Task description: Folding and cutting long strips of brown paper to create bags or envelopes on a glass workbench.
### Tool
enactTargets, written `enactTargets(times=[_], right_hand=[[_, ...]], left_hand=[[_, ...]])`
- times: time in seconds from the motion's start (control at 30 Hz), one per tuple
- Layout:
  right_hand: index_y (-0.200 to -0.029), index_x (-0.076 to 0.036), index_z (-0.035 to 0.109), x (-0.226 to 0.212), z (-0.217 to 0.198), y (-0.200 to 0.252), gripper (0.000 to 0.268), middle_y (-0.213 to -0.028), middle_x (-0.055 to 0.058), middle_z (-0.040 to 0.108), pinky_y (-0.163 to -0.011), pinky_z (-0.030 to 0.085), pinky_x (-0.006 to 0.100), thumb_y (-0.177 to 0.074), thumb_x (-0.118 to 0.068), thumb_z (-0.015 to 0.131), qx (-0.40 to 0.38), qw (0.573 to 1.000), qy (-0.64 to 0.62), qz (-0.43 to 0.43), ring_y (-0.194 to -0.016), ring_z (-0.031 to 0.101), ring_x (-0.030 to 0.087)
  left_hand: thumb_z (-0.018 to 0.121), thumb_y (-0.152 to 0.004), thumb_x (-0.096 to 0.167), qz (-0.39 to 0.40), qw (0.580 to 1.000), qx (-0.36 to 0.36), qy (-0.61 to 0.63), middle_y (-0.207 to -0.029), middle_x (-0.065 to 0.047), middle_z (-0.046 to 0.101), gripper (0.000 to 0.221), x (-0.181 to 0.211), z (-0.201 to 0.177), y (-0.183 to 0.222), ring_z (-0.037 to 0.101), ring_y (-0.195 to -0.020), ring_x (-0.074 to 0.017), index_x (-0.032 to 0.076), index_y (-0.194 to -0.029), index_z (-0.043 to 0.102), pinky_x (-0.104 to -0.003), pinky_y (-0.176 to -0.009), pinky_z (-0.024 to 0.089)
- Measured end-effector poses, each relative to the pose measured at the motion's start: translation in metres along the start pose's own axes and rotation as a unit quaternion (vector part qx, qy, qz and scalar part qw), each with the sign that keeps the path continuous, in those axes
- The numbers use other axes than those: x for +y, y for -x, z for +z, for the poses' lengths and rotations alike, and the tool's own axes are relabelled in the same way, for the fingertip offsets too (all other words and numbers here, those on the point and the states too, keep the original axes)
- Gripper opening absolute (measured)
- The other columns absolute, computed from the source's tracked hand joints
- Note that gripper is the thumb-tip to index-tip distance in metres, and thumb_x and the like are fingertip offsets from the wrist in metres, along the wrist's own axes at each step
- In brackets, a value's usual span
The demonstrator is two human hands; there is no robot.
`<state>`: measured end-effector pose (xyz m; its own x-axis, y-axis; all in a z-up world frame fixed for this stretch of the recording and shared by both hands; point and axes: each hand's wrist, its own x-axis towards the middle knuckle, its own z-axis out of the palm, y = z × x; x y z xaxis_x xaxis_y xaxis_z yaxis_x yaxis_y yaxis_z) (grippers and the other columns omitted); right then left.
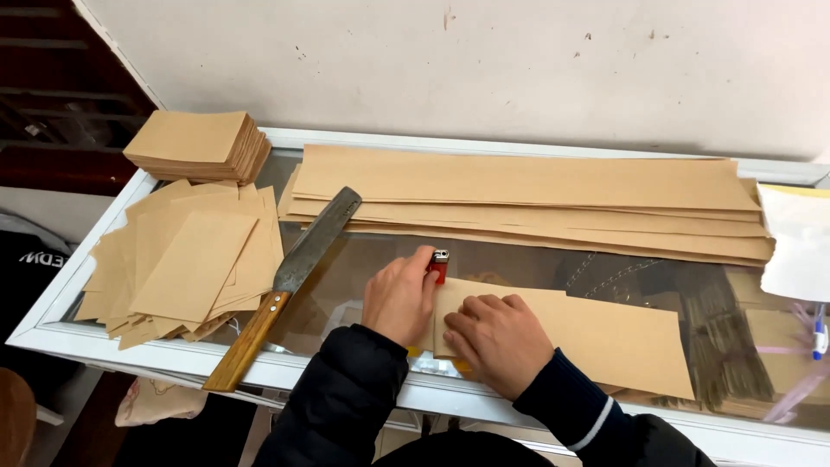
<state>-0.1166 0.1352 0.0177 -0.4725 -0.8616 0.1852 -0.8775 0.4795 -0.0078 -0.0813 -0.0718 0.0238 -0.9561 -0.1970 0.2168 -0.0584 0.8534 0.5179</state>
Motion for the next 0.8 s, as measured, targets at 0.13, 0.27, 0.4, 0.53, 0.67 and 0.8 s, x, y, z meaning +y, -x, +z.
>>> enactTargets(times=[0.13,0.27,0.4,0.53,0.67,0.8], right_hand=[[-0.102,-0.025,0.074,0.002,0.001,0.002,0.030,-0.096,-0.002,0.072,-0.076,0.048,0.048,-0.116,-0.042,0.054,-0.007,1.000,-0.012,0.006,-0.094,0.071,0.027],[-0.107,-0.023,0.073,0.003,0.003,0.004,0.024,-0.100,0.001,0.072,-0.078,0.051,0.049,-0.115,-0.039,0.056,-0.004,1.000,-0.016,0.009,-0.099,0.072,0.028],[-0.108,-0.023,0.076,0.004,0.001,0.000,0.023,-0.102,0.000,0.074,-0.076,0.051,0.048,-0.112,-0.037,0.058,-0.003,0.999,-0.031,0.019,-0.100,0.072,0.028],[-0.118,-0.022,0.079,0.004,-0.001,0.002,0.028,-0.107,-0.001,0.073,-0.081,0.060,0.045,-0.112,-0.039,0.057,-0.041,0.997,-0.051,0.039,-0.116,0.072,0.027],[-0.111,-0.022,0.080,0.004,-0.003,0.001,0.033,-0.103,-0.004,0.070,-0.086,0.063,0.038,-0.114,-0.042,0.054,-0.055,0.996,-0.037,0.051,-0.124,0.072,0.024],[-0.111,-0.023,0.081,0.004,-0.008,-0.001,0.033,-0.101,-0.003,0.070,-0.085,0.064,0.037,-0.114,-0.043,0.054,-0.065,0.996,-0.038,0.045,-0.127,0.073,0.024]], left_hand=[[0.061,-0.111,0.023,-0.023,1.000,0.003,0.004,-0.090,-0.014,0.074,0.013,-0.004,-0.003,-0.005,0.070,-0.082,-0.0447,0.017,-0.123,0.061,-0.059,-0.068,0.052],[0.063,-0.113,0.024,-0.021,1.000,-0.005,0.018,-0.091,-0.012,0.075,0.013,0.001,-0.005,0.004,0.071,-0.080,-0.0426,0.016,-0.121,0.058,-0.057,-0.066,0.052],[0.059,-0.111,0.018,-0.013,1.000,-0.015,0.007,-0.089,-0.015,0.074,0.011,0.006,-0.006,0.014,0.069,-0.078,-0.0475,0.016,-0.121,0.055,-0.061,-0.063,0.050],[0.059,-0.111,0.019,-0.001,0.998,-0.061,0.023,-0.094,-0.017,0.074,0.019,0.011,-0.022,0.038,0.072,-0.091,-0.0464,0.016,-0.130,0.060,-0.059,-0.074,0.056],[0.062,-0.111,0.017,0.044,0.997,-0.047,0.037,-0.096,-0.017,0.079,0.022,0.012,-0.030,0.069,0.075,-0.103,-0.0415,0.013,-0.133,0.066,-0.051,-0.081,0.061],[0.064,-0.110,0.012,0.057,0.997,-0.033,0.041,-0.096,-0.013,0.080,0.021,0.014,-0.030,0.092,0.072,-0.103,-0.0380,0.012,-0.131,0.068,-0.048,-0.081,0.059]])
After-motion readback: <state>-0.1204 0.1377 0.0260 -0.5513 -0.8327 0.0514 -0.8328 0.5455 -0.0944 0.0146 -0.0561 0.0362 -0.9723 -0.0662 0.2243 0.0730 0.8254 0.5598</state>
